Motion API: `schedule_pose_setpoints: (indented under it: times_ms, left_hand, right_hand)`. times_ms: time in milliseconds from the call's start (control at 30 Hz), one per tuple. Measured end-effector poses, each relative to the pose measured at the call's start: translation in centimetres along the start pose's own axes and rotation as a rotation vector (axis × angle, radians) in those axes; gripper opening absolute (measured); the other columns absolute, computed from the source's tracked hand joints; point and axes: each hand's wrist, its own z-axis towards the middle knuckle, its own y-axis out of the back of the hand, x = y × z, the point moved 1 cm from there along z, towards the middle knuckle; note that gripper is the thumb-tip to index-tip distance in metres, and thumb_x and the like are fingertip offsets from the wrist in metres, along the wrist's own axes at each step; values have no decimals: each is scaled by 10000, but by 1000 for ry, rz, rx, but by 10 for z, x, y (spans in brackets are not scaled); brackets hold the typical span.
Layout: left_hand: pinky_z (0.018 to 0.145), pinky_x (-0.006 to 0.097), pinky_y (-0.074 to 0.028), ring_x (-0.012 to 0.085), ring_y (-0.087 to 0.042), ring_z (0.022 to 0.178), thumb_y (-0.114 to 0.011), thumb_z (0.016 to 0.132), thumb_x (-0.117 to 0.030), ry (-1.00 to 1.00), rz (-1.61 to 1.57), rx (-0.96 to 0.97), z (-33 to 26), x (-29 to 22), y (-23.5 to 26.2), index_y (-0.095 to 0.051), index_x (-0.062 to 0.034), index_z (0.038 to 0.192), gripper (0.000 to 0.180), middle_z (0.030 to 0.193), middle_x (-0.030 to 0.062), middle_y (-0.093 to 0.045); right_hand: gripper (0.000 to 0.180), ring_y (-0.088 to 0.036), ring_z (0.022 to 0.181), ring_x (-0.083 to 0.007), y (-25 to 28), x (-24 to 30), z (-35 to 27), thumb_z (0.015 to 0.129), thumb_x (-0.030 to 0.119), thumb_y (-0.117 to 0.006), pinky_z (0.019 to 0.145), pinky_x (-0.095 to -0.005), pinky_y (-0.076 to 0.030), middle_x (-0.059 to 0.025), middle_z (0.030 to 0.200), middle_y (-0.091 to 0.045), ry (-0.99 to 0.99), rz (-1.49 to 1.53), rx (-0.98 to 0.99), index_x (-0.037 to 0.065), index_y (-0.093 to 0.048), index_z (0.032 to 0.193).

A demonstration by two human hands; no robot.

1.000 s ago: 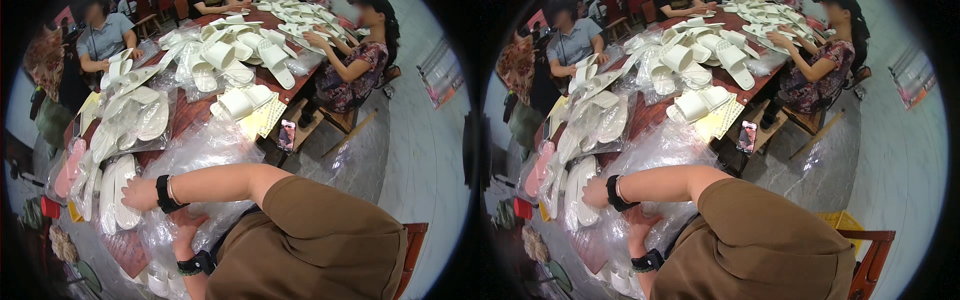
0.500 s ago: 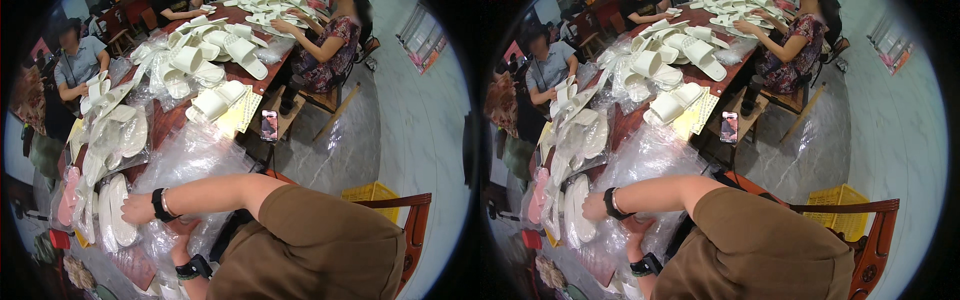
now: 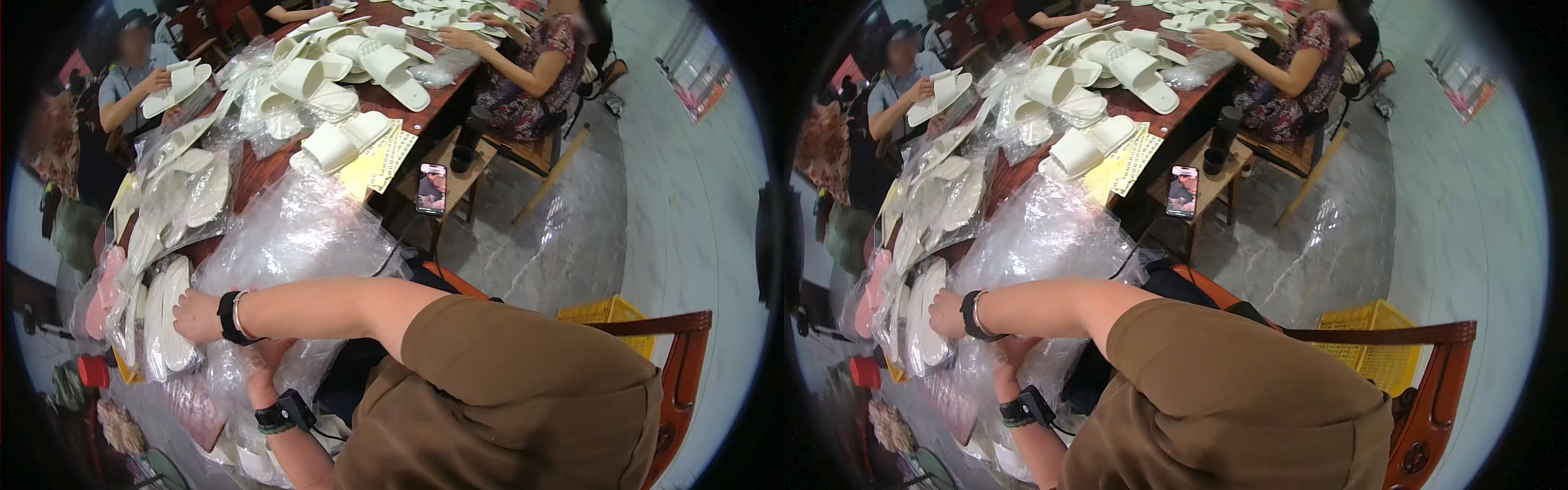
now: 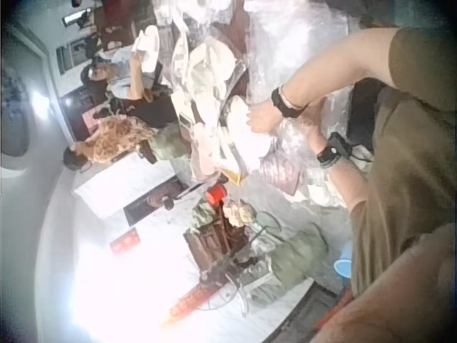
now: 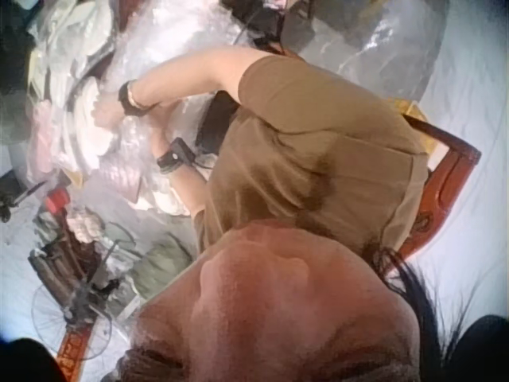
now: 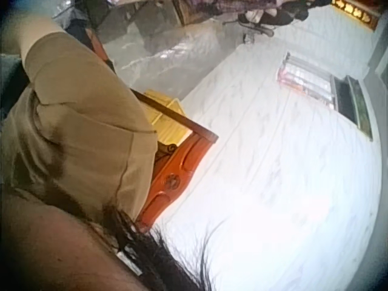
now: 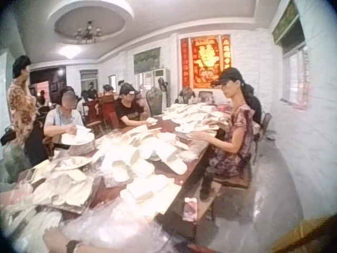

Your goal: Inspecting white slippers and packing them into individual plastic bags.

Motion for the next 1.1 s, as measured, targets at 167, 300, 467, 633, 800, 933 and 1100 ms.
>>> schedule_pose_setpoints:
  times_ms: [167,300,467,633,800,933,1100]
  left_hand:
    - [1225,491,-132,398,-137,1526,-779,793,-471,-257,157,-80,17,3,0,-214,-81,1592,1054,1650,202,-189]
    - [1230,484,-108,405,-107,1528,-713,893,-313,-297,105,-81,19,-3,-2,-246,-36,1569,867,1655,180,-184]
    - [1197,566,-152,465,-133,1516,-617,960,-291,-503,271,-210,20,1,2,-366,-70,1524,656,1633,179,-268]
    - [1192,567,-170,475,-141,1510,-614,964,-288,-452,253,-209,18,7,-2,-382,-69,1512,633,1631,171,-277]
    - [1201,548,-158,446,-148,1516,-616,963,-285,-484,272,-242,22,5,-7,-337,-50,1543,685,1644,197,-226]
    - [1213,510,-139,419,-162,1514,-620,959,-287,-305,136,-227,18,17,-12,-294,-59,1573,731,1653,253,-126]
    - [1213,499,-151,409,-184,1509,-627,952,-284,-294,199,-229,18,13,-13,-298,-73,1577,737,1653,254,-124]
  right_hand:
    - [124,-667,891,-270,-7,-7,14,757,199,-649,801,-414,-472,-75,875,-703,-113,0,142,115,-727,803]
    - [128,-667,891,-268,-15,-3,18,763,208,-654,815,-408,-472,-72,893,-708,-165,-48,133,124,-735,815]
    - [170,-654,952,-273,-19,4,18,793,230,-645,822,-411,-472,-84,951,-709,-201,0,126,109,-735,872]
    - [211,-647,949,-282,-20,8,12,806,242,-641,815,-409,-469,-109,970,-699,-180,-18,56,74,-711,913]
    - [179,-636,876,-279,-24,2,3,828,213,-593,770,-403,-458,-94,878,-667,-156,-37,-98,69,-693,864]
    - [187,-629,868,-289,-23,7,6,831,215,-585,765,-401,-457,-103,874,-655,-128,-60,-56,67,-686,886]
    - [204,-630,885,-296,-20,5,3,839,211,-584,773,-409,-464,-114,913,-656,-113,-59,-33,56,-678,932]
